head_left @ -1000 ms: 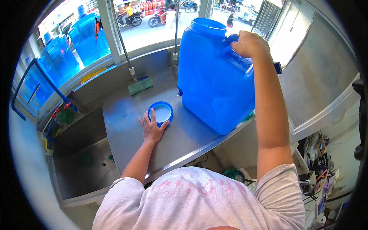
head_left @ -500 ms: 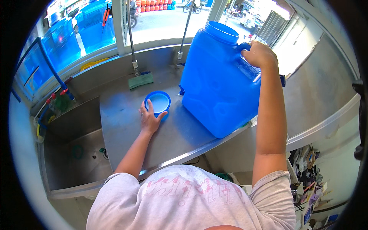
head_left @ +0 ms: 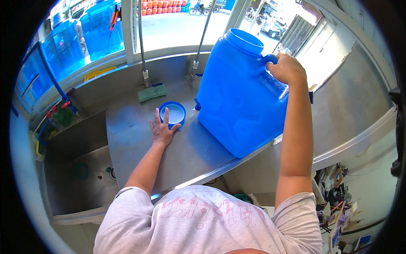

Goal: The person handles a large blue water dispenser, removes the cap, wipes the dispenser with a cloth, and uses a hot air gun to apply heat to the dispenser's spigot area. The person then reattaches the cap and continues to adjust the dispenser.

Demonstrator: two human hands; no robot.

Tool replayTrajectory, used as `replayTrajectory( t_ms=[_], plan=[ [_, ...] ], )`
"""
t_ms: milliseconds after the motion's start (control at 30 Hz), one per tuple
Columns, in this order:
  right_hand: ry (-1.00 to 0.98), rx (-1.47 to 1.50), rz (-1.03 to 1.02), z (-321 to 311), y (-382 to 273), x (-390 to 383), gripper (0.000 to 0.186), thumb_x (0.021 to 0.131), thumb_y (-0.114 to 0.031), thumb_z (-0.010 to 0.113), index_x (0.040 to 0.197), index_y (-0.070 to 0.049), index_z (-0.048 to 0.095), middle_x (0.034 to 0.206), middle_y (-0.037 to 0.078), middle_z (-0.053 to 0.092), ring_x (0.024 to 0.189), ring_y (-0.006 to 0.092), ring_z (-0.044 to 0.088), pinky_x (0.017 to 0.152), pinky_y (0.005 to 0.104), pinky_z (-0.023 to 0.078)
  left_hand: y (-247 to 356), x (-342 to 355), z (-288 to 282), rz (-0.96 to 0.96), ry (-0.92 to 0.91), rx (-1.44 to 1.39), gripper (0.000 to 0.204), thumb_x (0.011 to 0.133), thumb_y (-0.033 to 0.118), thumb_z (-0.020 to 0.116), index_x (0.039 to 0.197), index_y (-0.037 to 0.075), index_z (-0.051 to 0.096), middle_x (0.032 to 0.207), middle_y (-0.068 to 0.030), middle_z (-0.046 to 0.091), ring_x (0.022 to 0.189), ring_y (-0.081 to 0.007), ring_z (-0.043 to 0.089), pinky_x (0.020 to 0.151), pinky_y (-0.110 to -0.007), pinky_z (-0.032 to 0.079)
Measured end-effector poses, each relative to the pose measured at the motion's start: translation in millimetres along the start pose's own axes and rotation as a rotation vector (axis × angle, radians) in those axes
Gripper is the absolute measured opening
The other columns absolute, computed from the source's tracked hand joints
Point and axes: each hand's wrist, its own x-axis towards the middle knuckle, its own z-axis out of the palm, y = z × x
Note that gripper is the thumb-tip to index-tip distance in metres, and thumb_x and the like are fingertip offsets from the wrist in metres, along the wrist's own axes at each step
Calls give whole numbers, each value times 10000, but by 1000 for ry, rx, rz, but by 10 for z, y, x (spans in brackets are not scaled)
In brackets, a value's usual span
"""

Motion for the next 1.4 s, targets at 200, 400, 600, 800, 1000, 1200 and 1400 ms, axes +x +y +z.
replayTrajectory(
  t_ms=[200, 400, 600, 800, 1000, 1200, 1400],
  plan=[
    [28, -2, -28, 46, 13, 32, 567, 849, -418, 637, 1301, -76, 621, 1285, 147, 660, 1203, 297, 629, 1029, 418, 482, 18, -5, -37, -39, -51, -61, 1062, 799, 769, 576, 1604, 210, 167, 1619, -186, 203, 1499, -332, 219, 1213, -545, 137],
    [-31, -29, 7, -13, -30, 24, 584, 855, -412, 637, 1337, -83, 599, 1316, 139, 646, 1218, 295, 622, 1037, 429, 477, 32, -16, -44, -50, 13, -67, 1090, 775, 781, 605, 1601, 209, 183, 1600, -201, 238, 1489, -342, 240, 1212, -540, 136],
    [-18, -15, -8, -52, -63, -16, 519, 866, -379, 659, 1274, -57, 649, 1252, 172, 672, 1155, 318, 655, 1006, 429, 500, 33, -25, -75, -25, 16, -91, 1080, 762, 784, 616, 1587, 202, 230, 1593, -189, 258, 1488, -339, 243, 1215, -530, 144],
    [49, 22, -3, -26, -49, -28, 406, 854, -333, 667, 1200, -122, 702, 1216, 146, 694, 1139, 322, 662, 979, 441, 516, 31, -25, -77, -61, 21, -79, 1023, 776, 773, 609, 1558, 193, 295, 1582, -172, 280, 1476, -322, 268, 1225, -492, 161],
    [46, 63, 39, -33, -65, -41, 371, 855, -322, 655, 1166, -130, 718, 1214, 139, 697, 1140, 303, 666, 971, 427, 523, 31, -80, -87, -53, 35, -72, 899, 837, 729, 580, 1512, 172, 375, 1539, -163, 346, 1434, -352, 331, 1205, -490, 220],
    [54, 119, 65, -46, -62, -88, 357, 855, -289, 658, 1160, -114, 719, 1200, 151, 702, 1123, 310, 676, 958, 431, 533, 31, -89, -76, -12, 52, -94, 833, 848, 685, 602, 1477, 163, 434, 1522, -170, 361, 1406, -378, 358, 1181, -496, 263],
    [126, 102, -24, 21, -26, -118, 299, 854, -246, 643, 1104, -107, 730, 1115, 156, 727, 1040, 313, 708, 901, 426, 560, 35, -66, -49, -10, 57, -98, 829, 848, 683, 601, 1477, 169, 438, 1539, -183, 338, 1415, -390, 338, 1165, -487, 283]
  ],
)
